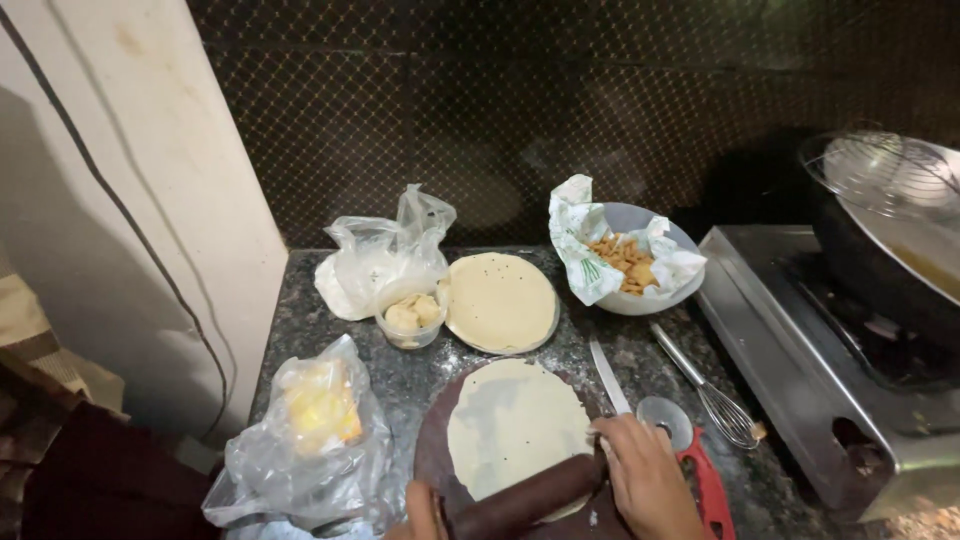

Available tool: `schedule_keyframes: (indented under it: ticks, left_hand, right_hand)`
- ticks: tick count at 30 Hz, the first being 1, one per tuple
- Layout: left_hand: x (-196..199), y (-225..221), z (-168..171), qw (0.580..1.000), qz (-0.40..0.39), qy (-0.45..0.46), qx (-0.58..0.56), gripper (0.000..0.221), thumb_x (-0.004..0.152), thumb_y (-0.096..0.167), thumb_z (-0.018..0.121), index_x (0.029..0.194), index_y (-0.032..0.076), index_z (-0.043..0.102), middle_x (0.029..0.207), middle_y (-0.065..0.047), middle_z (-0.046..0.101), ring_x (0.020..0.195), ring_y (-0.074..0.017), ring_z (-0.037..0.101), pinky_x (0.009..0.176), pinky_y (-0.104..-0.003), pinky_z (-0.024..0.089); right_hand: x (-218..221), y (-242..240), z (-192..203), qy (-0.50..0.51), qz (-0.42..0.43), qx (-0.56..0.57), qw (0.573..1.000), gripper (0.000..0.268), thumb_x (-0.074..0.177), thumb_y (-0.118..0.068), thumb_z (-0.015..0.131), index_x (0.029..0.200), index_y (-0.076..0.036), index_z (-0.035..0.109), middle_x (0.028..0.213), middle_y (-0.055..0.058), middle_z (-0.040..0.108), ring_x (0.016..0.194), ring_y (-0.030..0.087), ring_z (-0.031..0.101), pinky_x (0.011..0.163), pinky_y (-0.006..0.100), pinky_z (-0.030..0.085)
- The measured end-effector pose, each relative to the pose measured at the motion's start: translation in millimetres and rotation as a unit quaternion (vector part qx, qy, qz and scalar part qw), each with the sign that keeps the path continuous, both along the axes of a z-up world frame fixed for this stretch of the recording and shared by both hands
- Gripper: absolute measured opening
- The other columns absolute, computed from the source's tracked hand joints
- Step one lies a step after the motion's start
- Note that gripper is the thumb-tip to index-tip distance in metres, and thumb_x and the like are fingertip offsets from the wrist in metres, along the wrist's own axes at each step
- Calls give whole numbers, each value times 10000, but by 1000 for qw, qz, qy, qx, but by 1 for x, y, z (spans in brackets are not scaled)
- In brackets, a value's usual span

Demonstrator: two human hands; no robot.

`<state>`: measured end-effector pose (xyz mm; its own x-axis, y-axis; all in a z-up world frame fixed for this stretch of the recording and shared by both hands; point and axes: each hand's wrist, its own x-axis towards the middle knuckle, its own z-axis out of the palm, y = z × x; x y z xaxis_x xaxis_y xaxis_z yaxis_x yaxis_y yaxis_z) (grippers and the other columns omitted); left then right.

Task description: Rolling out dough into thin disks using a rolling pin on a circular board.

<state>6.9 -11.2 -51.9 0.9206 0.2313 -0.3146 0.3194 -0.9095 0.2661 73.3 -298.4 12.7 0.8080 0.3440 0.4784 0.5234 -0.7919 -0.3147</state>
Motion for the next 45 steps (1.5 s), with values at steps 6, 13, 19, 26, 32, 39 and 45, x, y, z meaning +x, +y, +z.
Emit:
schedule_keyframes:
  ticks: [6,13,19,26,32,39,45]
  left_hand:
    - [6,-26,18,926,18,-376,-5,349,853,140,580,1199,120,537,1014,-209,655,946,-349,671,833,-469,507]
    - [58,-20,49,890,41,-449,-66,414,842,143,685,1239,54,604,1033,-171,668,902,-370,664,692,-485,503]
    - [128,6,100,875,-55,-478,55,463,776,118,601,1233,47,581,1037,-127,583,979,-312,577,790,-434,477]
    - [132,4,103,869,-65,-480,103,412,807,92,575,1216,49,579,1071,-126,585,1002,-298,573,840,-406,468]
    - [69,-22,72,900,53,-432,-1,363,801,111,629,1157,63,581,1031,-140,594,966,-350,589,790,-466,493]
    - [17,-36,16,862,29,-506,17,337,784,159,681,1105,62,652,911,-133,622,787,-326,625,569,-451,500]
    - [26,-45,-131,822,73,-564,42,276,573,249,753,821,129,763,562,-67,597,471,-313,517,461,-528,413]
  right_hand:
    - [2,-27,7,-50,-37,3,998,248,907,-200,591,1124,-103,661,1045,108,694,1021,327,640,902,442,448]
    - [63,-2,37,132,-127,-32,982,285,972,-325,557,1165,-130,635,1045,137,734,1001,365,669,903,455,486]
    - [136,24,42,146,-117,20,982,342,988,-379,528,1160,-93,607,1031,210,728,988,439,670,843,524,513]
    - [141,21,32,92,-135,-4,987,328,1002,-403,521,1151,-134,636,1021,188,724,951,433,670,802,532,504]
    - [69,-4,31,110,-164,-43,979,382,877,-428,581,1187,-209,623,895,70,750,814,341,721,675,475,532]
    - [11,-28,13,35,-161,-82,983,299,880,-418,585,1041,-174,644,892,86,737,804,358,700,712,493,516]
    - [-14,-38,0,59,-171,-63,982,238,883,-374,593,982,-168,659,852,122,725,825,378,697,722,511,514]
